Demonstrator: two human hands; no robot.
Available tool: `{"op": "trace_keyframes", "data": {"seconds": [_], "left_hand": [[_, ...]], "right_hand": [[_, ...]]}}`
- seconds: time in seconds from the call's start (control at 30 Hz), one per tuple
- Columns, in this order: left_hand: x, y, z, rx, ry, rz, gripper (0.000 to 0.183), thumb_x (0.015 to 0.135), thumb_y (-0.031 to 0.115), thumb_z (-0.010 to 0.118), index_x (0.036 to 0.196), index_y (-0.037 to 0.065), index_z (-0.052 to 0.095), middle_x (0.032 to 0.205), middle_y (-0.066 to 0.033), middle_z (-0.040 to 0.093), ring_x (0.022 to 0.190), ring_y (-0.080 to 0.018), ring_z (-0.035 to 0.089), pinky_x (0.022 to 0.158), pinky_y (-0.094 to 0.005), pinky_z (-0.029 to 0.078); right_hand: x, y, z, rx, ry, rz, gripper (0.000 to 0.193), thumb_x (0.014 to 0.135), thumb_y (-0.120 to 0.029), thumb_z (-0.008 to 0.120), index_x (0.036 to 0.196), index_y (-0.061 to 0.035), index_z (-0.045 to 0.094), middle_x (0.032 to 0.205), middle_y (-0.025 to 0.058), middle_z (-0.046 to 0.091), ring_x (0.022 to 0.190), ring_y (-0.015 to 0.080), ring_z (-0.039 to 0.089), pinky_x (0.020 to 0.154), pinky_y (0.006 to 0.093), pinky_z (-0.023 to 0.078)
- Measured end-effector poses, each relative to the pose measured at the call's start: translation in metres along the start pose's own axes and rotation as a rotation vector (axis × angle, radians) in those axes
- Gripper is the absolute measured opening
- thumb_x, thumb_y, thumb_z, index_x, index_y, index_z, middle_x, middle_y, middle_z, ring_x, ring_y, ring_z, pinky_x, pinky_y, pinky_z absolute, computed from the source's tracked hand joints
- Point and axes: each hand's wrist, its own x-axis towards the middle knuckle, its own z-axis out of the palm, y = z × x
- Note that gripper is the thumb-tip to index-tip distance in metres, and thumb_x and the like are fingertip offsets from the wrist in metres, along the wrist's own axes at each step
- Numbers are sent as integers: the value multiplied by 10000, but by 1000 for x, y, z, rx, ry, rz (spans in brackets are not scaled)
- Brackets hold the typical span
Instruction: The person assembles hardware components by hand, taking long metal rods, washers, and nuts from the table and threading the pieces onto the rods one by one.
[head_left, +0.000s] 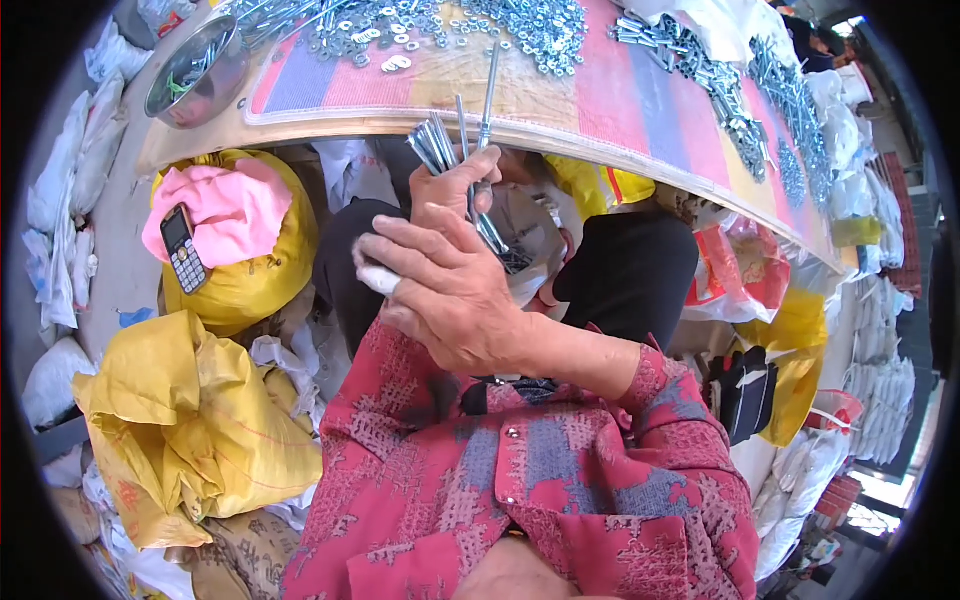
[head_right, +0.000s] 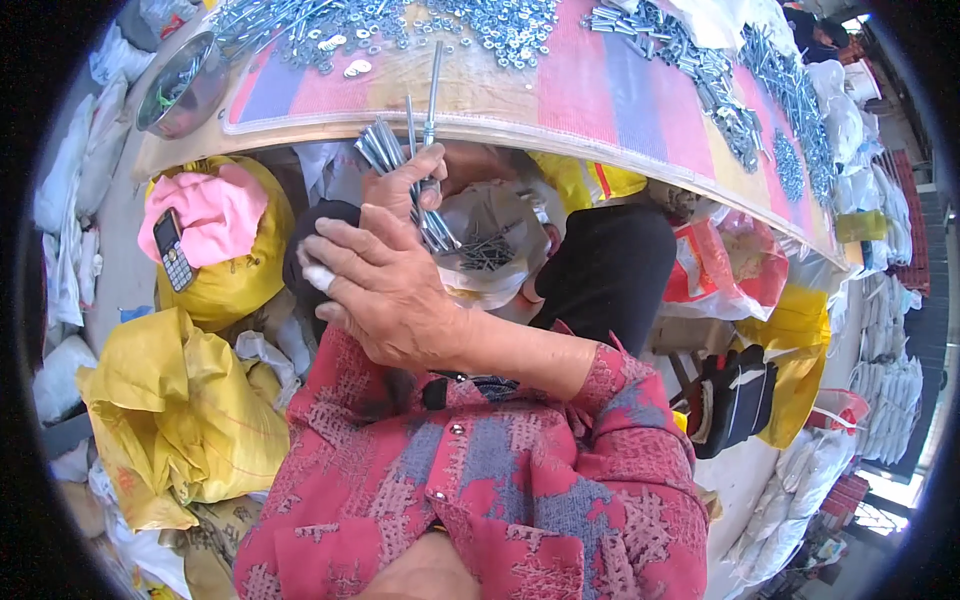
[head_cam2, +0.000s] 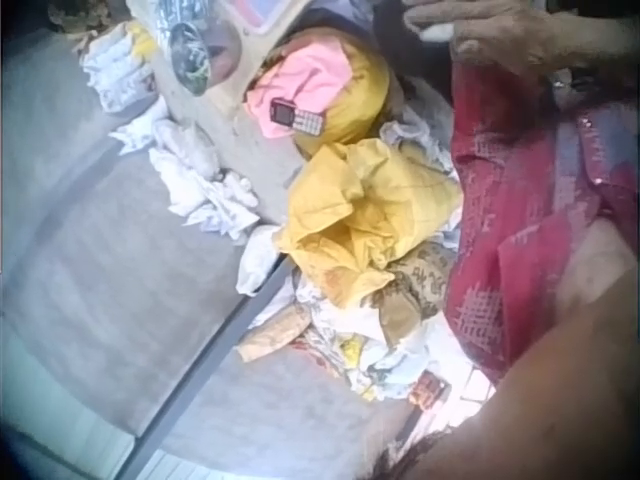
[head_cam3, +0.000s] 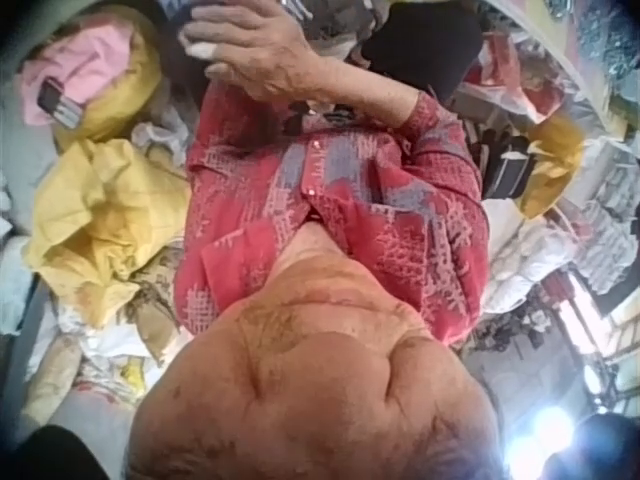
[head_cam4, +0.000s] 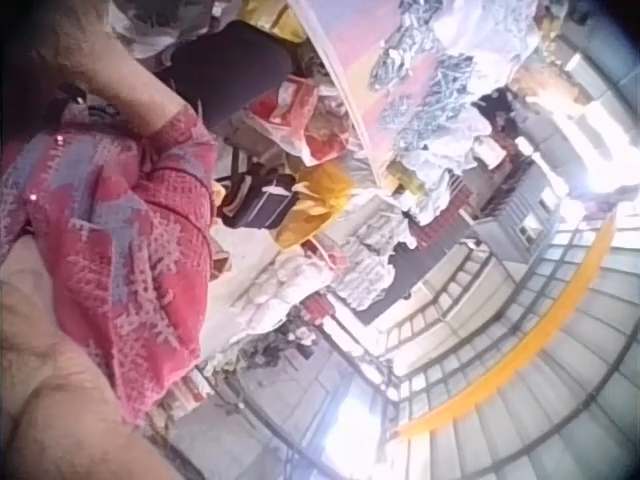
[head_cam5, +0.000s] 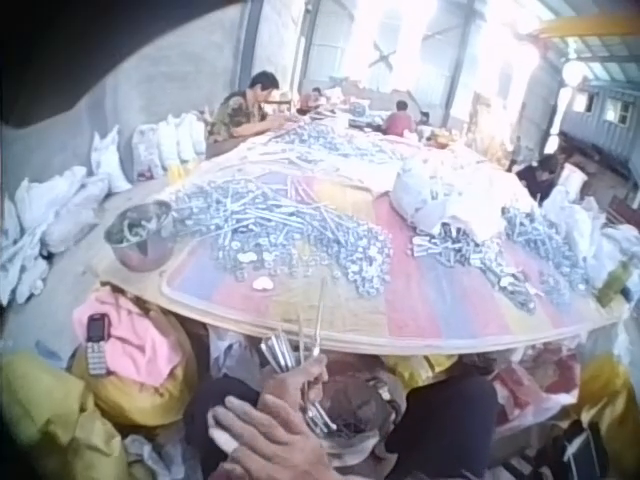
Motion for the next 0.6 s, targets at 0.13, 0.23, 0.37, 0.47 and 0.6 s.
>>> {"op": "trace_keyframes", "data": {"seconds": [0.13, 0.23, 0.37, 0.47, 0.6], "left_hand": [[4, -12, 23, -628, -121, 190, 202, 771, 3, 682, 969, 1, 644, 814, -97, 660, 658, -172, 645, 556, -291, 528], [-9, -8, 29, -762, 21, 270, 203, 862, 5, 585, 1053, -44, 634, 860, -114, 663, 699, -177, 633, 641, -291, 529], [-41, -17, 17, -363, 1, 446, 186, 841, 47, 643, 1019, -4, 627, 905, -59, 653, 777, -135, 628, 653, -243, 508], [-11, -8, 17, -718, -145, 102, 122, 795, 23, 699, 904, -15, 662, 698, -74, 637, 509, -85, 525, 398, -205, 337], [-28, -6, 22, -380, -152, 239, 110, 783, 81, 733, 846, 3, 686, 697, -37, 644, 534, -63, 538, 431, -196, 372]], "right_hand": [[6, 94, 45, 905, 843, -163, 316, 819, -18, 515, 1124, 21, 587, 1141, 222, 600, 1084, 370, 561, 991, 457, 402], [-5, 75, 53, 931, 821, -158, 339, 729, -86, 598, 1059, -32, 649, 1142, 164, 625, 1100, 339, 575, 994, 453, 401], [-37, 64, 10, 1142, 771, -457, 330, 758, -50, 577, 1076, -73, 663, 1143, 148, 625, 1087, 290, 604, 977, 406, 433], [-13, 106, 39, 1701, 438, 30, 204, 840, -96, 626, 1030, -25, 650, 1087, 113, 628, 960, 212, 626, 815, 312, 495], [-3, 113, 70, 2181, 150, 31, 216, 943, -167, 589, 994, 41, 611, 887, 79, 652, 727, 112, 630, 609, 230, 504]]}}
